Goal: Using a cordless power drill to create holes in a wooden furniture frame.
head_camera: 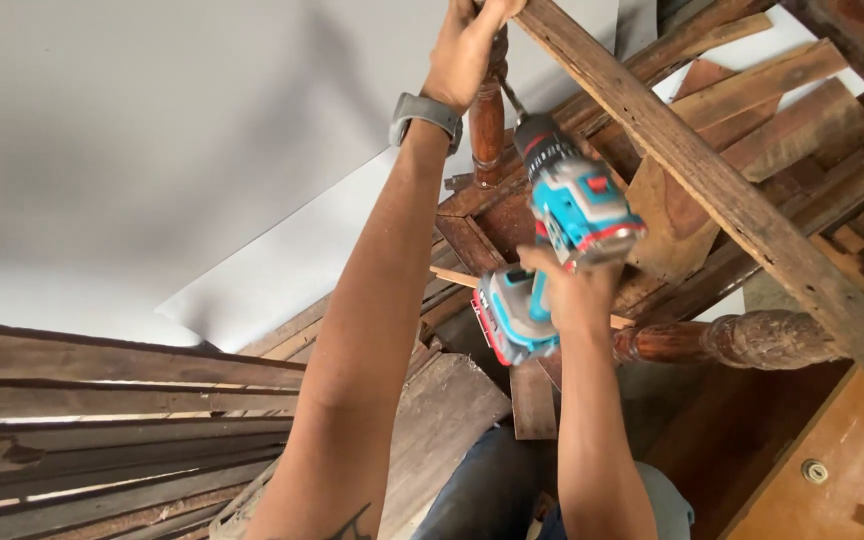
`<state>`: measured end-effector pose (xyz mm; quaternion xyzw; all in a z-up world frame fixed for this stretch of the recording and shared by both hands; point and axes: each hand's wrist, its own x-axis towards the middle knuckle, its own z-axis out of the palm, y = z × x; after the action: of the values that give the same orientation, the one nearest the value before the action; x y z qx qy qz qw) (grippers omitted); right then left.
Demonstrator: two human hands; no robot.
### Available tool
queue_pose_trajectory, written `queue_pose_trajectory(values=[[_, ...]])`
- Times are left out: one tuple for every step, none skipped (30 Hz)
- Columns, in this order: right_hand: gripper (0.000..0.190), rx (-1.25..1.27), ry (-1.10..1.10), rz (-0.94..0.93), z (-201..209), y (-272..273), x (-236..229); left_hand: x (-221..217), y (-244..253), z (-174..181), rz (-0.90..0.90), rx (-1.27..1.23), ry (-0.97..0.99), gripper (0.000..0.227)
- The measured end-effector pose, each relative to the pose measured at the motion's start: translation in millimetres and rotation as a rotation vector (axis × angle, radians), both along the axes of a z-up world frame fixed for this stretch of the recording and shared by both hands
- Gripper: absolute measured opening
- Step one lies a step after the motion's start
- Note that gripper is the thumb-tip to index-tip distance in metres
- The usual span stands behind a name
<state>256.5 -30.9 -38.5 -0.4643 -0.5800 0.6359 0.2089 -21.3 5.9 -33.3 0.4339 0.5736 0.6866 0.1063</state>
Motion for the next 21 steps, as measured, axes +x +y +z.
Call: queue_pose_trajectory(values=[[0.053,0.063,0.168,0.043,-3,-5,4,0,-1,1,-0.034,-0.015,-0.032,0.036],[0.034,0.122,0.336,0.089,-7,-11,9,1,-2,0,-0.067,-0.032,-0.065,0.041],[0.034,0.125,0.337,0.090,-17,-16,18,11,-7,9,-0.066,-0.030,-0.063,0.041],[0.037,0.094,0.395,0.066,-27,-22,26,21,-14,17,-0.059,-0.031,-0.150,0.043],[0.040,0.063,0.452,0.041,-36,-28,35,31,-22,26,-0.052,-0.032,-0.236,0.046],[0.040,0.068,0.453,0.042,-32,-34,44,27,-31,2,-0.052,-0.027,-0.235,0.046],[0.036,0.180,0.365,0.076,-27,-38,53,24,-40,-22,0.029,0.025,-0.286,0.061],[0.033,0.293,0.273,0.104,-22,-43,64,22,-46,-47,0.105,0.077,-0.338,0.080],[0.033,0.299,0.271,0.099,-42,-40,78,25,-61,-93,0.099,0.082,-0.340,0.080],[0.039,0.478,0.176,0.113,-62,-37,94,30,-76,-141,0.286,-0.515,-0.131,0.073],[0.048,0.654,0.077,0.128,-81,-35,109,35,-90,-188,0.460,-1.106,0.102,0.067],[0.048,0.660,0.076,0.125,-65,-39,115,60,-103,-198,0.457,-1.100,0.102,0.067],[0.043,0.602,0.196,0.293,-48,-44,120,84,-116,-208,0.263,-1.359,0.425,0.059],[0.046,0.543,0.318,0.457,-31,-49,126,108,-128,-217,0.046,-1.590,0.762,0.052],[0.046,0.550,0.318,0.453,-27,-50,128,119,-135,-216,0.047,-1.583,0.766,0.052],[0.034,0.791,0.140,0.390,-22,-50,131,131,-139,-214,-0.137,-1.590,0.715,0.051],[0.029,1.027,-0.047,0.320,-16,-50,135,144,-143,-212,-0.321,-1.591,0.662,0.053],[0.029,1.036,-0.057,0.314,-18,-43,143,144,-146,-210,-0.328,-1.578,0.666,0.053],[0.034,0.921,0.094,0.358,-19,-37,151,144,-149,-209,-0.311,-1.535,0.672,0.043],[0.050,0.799,0.247,0.400,-20,-33,157,142,-155,-207,-0.291,-1.495,0.675,0.036],[0.050,0.806,0.241,0.397,-31,-31,177,141,-160,-199,-0.295,-1.487,0.678,0.036]])
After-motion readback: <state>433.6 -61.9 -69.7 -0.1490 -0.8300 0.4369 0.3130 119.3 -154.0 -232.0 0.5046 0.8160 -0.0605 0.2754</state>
